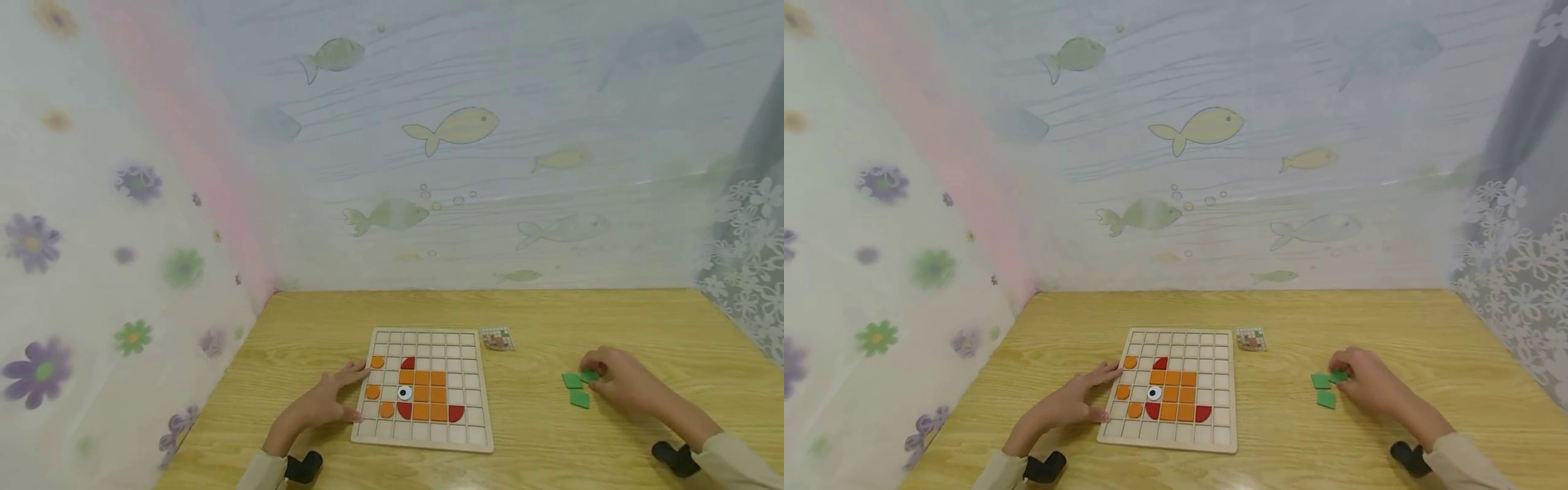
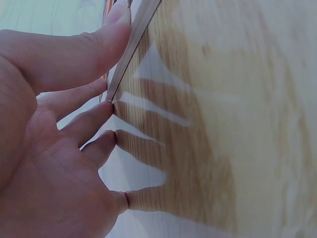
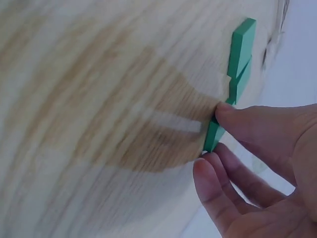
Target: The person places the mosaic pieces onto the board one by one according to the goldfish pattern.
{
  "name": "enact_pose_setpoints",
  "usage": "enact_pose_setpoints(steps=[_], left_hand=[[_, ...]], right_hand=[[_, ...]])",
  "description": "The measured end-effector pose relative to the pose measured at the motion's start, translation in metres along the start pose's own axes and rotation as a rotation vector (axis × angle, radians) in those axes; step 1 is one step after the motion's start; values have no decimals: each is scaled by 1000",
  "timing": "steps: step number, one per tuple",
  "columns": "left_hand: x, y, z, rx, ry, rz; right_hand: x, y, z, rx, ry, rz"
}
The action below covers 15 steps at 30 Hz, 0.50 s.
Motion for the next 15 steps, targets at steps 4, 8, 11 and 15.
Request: enact_pose_setpoints(steps=[4, 8, 11, 15], left_hand=[[0, 2, -1, -5, 0, -1], [1, 2, -3, -3, -14, -3], [2, 1, -3, 6, -18, -5], [0, 1, -1, 12, -10, -3]], right_hand=[[-1, -2, 1, 7, 32, 3], [-3, 0, 1, 22, 36, 6], [-4, 1, 4, 10, 56, -4], [-5, -1, 2, -9, 56, 15]])
Point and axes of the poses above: each hand's wrist, its own x-axis away from the middle knuckle, its own y-axis out of the palm, z = x × y, the point moved 7 cm from there along -x, towards the middle knuckle
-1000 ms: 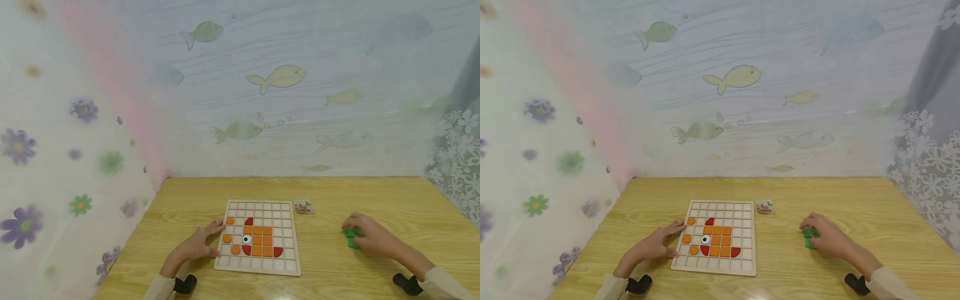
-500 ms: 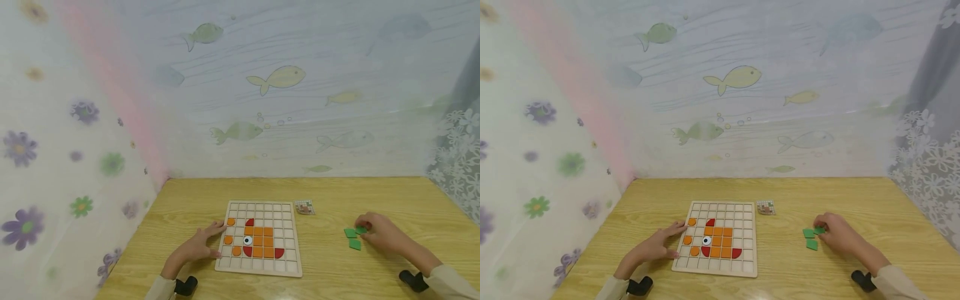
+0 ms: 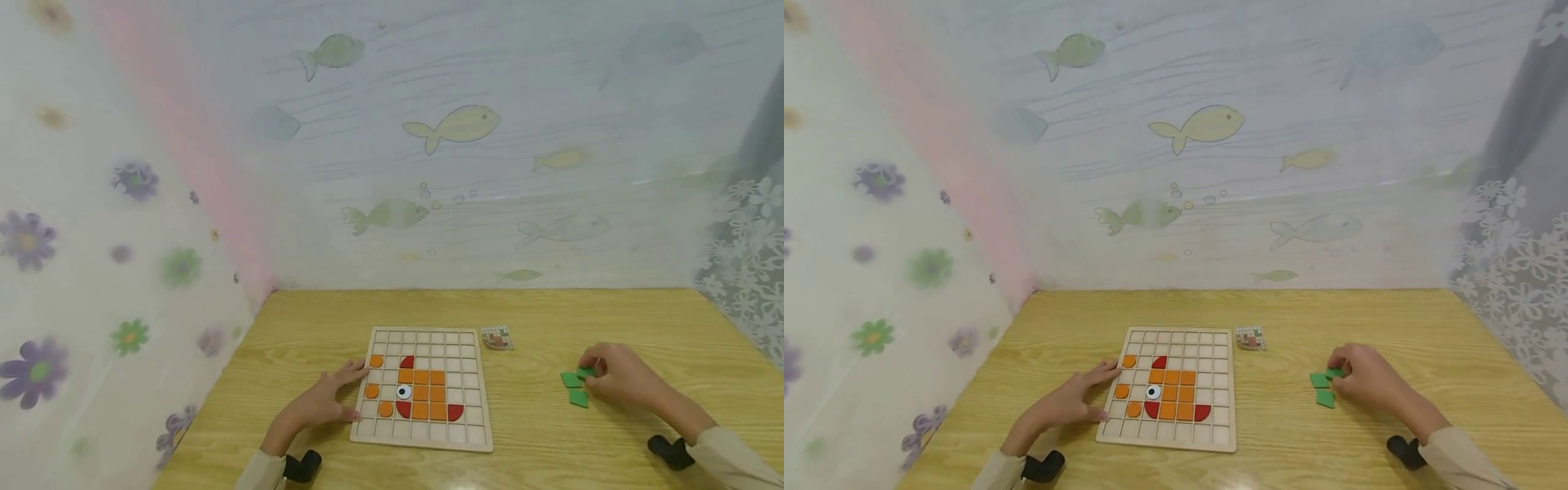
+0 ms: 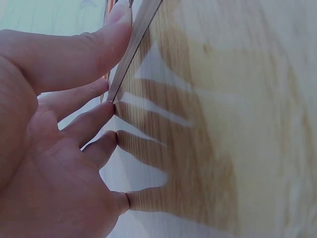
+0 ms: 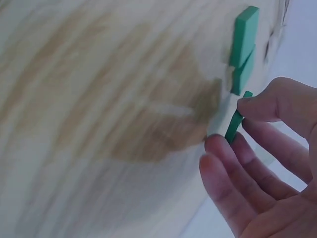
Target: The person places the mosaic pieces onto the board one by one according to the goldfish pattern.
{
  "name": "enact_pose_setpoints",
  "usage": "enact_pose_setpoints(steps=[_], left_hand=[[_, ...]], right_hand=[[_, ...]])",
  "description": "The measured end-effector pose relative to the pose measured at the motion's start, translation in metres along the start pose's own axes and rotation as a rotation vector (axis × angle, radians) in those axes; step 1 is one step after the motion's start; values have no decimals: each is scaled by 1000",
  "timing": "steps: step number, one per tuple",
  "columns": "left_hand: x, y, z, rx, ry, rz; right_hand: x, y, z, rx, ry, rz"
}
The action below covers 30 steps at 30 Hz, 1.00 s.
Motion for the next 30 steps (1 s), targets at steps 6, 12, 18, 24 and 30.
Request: enact_pose_setpoints(steps=[6, 12, 18, 24, 30], left_hand=[[-1, -1, 0, -3, 0, 2], [-1, -1, -1, 4, -1, 3], [-2, 0, -2, -5, 1, 1], [-2, 0, 0, 7, 0, 1], [-2, -1, -1, 3, -4, 0]], right_hand=[[-9, -3, -17, -21, -79, 47], [-23, 0, -40, -59, -170, 52], [-37, 5, -57, -97, -188, 41], [-49, 11, -68, -104, -199, 43], [-63, 18, -78, -120, -218, 34]])
Point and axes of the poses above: each hand's wrist, its own x-axis away from the middle knuckle, its own y-axis out of the palm, z = x × y, the point moved 7 cm from there along -x, towards the middle knuckle
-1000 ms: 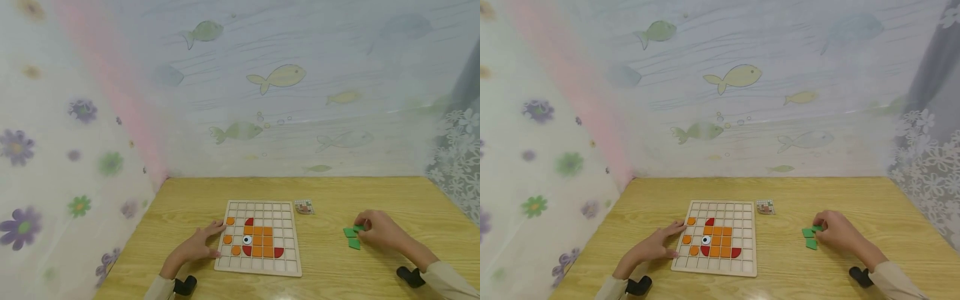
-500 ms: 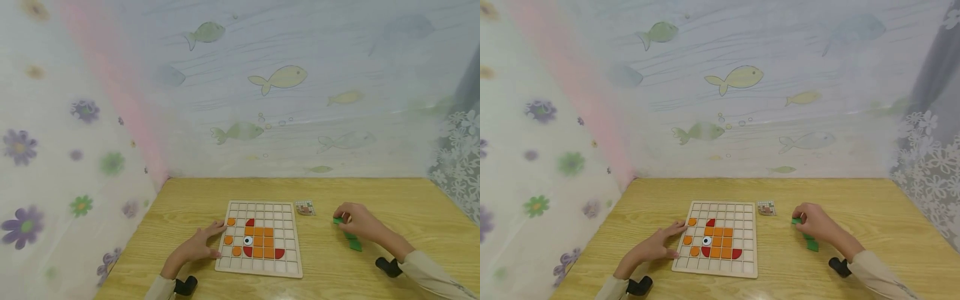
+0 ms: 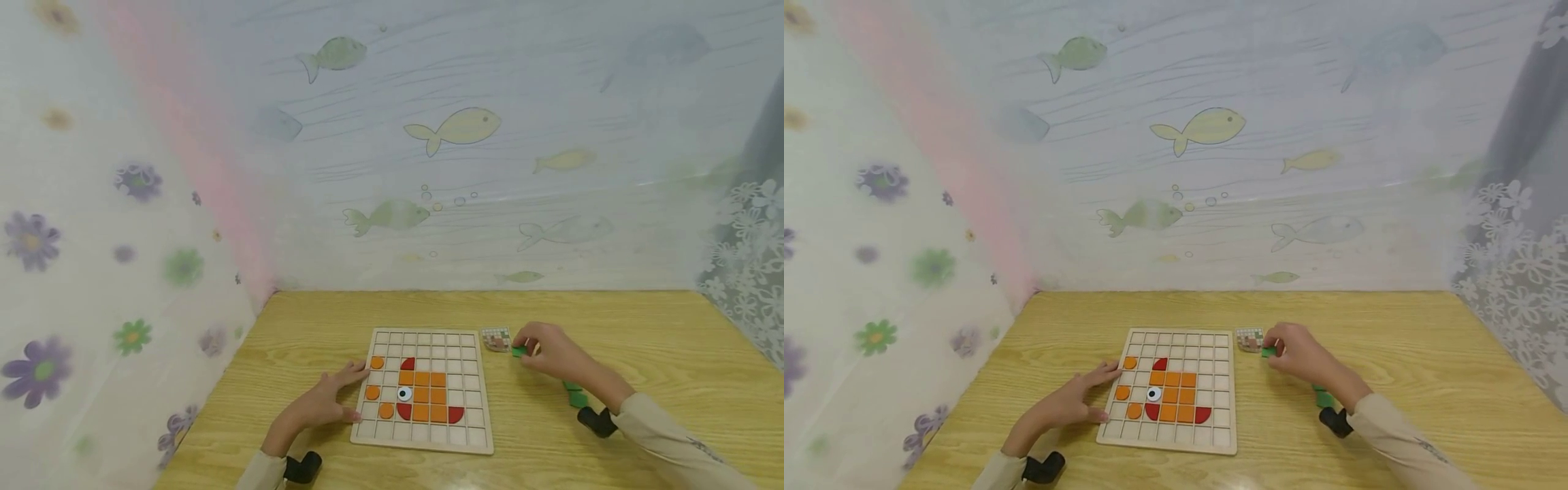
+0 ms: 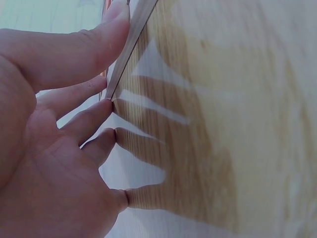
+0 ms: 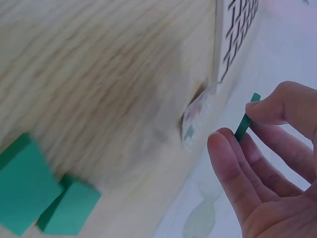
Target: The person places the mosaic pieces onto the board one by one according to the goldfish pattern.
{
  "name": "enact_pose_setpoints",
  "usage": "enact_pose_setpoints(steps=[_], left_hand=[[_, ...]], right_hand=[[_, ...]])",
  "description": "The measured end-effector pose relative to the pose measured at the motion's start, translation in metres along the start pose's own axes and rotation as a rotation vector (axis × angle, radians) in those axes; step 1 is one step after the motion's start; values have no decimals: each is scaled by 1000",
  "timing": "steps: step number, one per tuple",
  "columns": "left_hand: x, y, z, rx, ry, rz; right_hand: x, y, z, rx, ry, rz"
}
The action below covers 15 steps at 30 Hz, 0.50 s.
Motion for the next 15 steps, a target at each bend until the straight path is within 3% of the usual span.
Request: enact_pose_setpoints(steps=[15], left_hand=[[0, 0, 0, -3, 3, 6]], right_hand=[[-39, 27, -23, -69, -49, -25]])
Point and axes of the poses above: each hand's wrist, its own x-axis away from the middle knuckle, its own y-axis out of the palm, z = x × y, the point moved 7 cm from there along -x, towards the middle knuckle
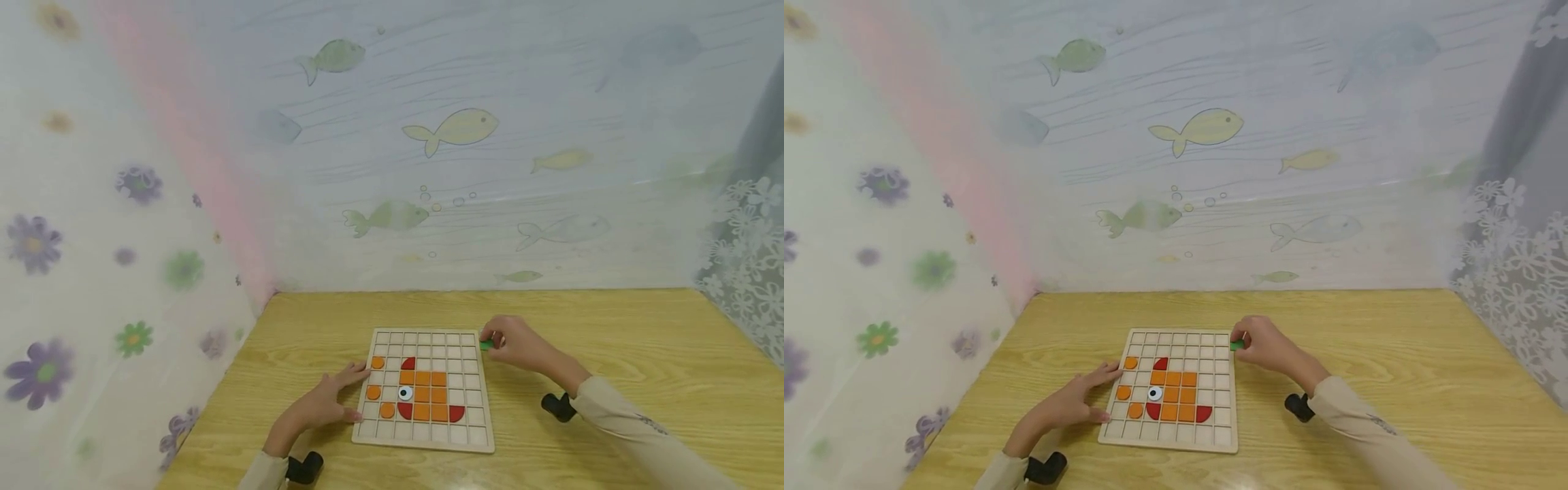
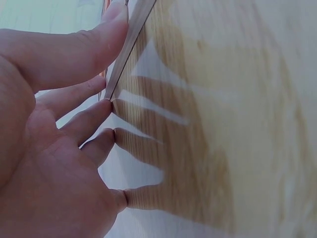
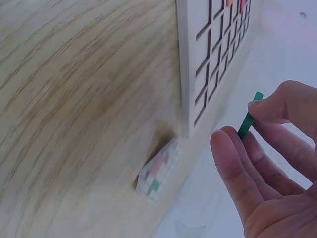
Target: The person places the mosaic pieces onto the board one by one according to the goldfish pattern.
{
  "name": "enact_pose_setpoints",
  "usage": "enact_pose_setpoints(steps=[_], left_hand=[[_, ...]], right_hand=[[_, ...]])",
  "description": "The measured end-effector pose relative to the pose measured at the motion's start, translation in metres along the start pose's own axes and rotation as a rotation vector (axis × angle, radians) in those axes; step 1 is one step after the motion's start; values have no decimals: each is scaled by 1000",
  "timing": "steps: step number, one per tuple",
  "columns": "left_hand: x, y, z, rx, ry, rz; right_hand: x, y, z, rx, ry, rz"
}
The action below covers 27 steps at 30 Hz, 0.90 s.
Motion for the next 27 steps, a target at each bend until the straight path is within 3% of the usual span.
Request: enact_pose_setpoints(steps=[16, 27], left_hand=[[0, 1, -3, 1, 1, 10], [3, 1, -3, 16, 3, 8]], right_hand=[[-27, 40, -8, -77, -2, -43], [-39, 58, -1, -53, 89, -62]])
Point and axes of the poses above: each hand's wrist, its own x-axis away from the middle knuckle, its own y-axis out of the palm, z = x × y, the point moved 7 cm from there along -x, towards the middle knuckle
